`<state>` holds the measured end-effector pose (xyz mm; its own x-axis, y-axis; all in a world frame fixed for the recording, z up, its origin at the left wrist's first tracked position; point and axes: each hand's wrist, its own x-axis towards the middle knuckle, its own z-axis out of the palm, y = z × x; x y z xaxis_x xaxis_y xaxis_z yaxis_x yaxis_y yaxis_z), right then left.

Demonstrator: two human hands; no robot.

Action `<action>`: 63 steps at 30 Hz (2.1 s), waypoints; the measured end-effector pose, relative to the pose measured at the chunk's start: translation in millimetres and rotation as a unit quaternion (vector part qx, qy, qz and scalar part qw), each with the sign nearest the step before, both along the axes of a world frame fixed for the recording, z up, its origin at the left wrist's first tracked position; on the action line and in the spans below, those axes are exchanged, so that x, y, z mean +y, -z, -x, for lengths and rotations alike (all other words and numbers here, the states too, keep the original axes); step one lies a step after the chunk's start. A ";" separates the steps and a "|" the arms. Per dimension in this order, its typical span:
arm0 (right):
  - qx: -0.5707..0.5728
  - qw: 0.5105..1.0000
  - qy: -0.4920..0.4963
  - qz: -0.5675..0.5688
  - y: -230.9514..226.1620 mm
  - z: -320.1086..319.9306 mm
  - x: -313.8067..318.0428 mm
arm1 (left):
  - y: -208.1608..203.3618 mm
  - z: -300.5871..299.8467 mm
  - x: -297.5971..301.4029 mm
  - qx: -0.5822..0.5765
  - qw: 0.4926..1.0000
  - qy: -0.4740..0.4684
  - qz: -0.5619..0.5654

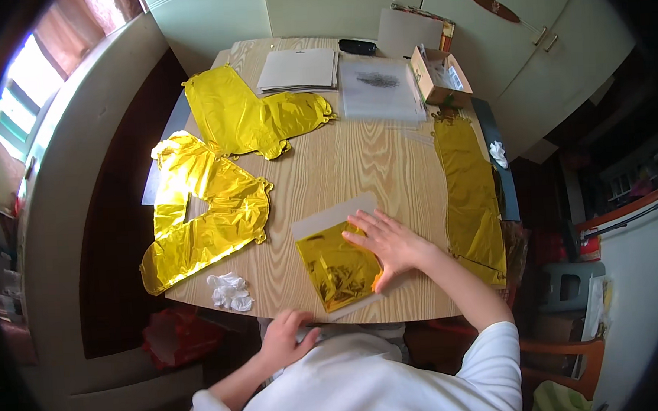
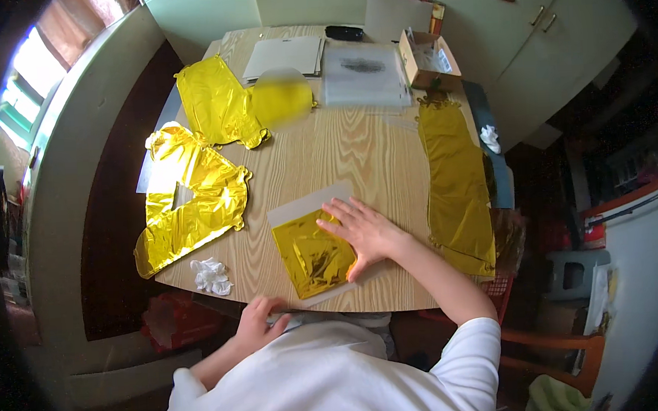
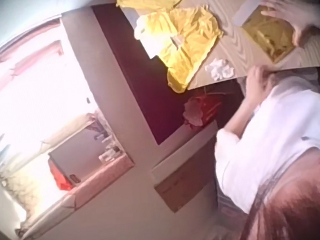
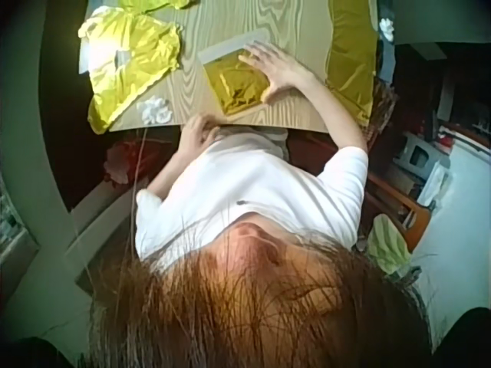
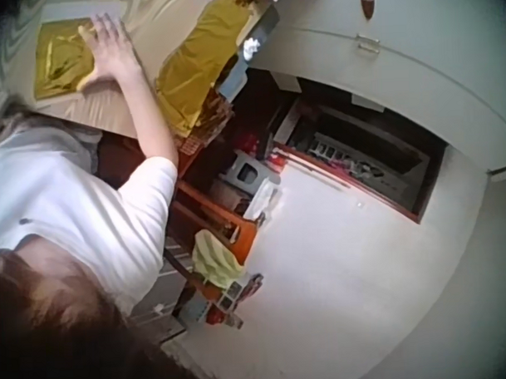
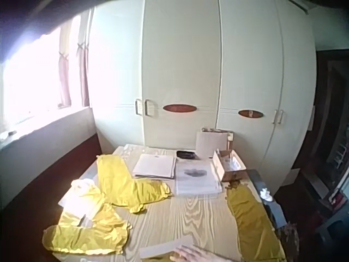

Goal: Smoothing gold foil sheets onto cardboard bases and preparing elastic cords for packaging assembly.

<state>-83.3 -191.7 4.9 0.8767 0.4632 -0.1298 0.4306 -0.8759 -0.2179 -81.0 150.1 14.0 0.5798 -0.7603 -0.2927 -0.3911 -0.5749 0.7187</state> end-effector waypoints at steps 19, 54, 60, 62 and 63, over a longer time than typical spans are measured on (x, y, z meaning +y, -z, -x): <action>0.026 0.971 0.023 -0.237 7.9 -78.4 -9.6 | 53.9 43.4 -2.3 0.456 0.811 -0.298 0.214; -0.298 0.895 -0.241 -0.228 31.9 -123.4 241.4 | 18.4 -56.0 110.5 0.064 0.666 -0.297 0.681; -0.300 0.885 -0.231 -0.270 35.4 -128.6 236.3 | 12.0 -63.3 91.9 0.134 0.649 -0.283 0.694; -0.294 0.892 -0.213 -0.269 28.8 -126.7 229.9 | 22.7 -66.5 89.6 0.143 0.636 -0.297 0.698; -0.318 0.893 -0.219 -0.232 21.8 -130.2 223.6 | 23.2 -68.0 87.0 0.136 0.632 -0.311 0.697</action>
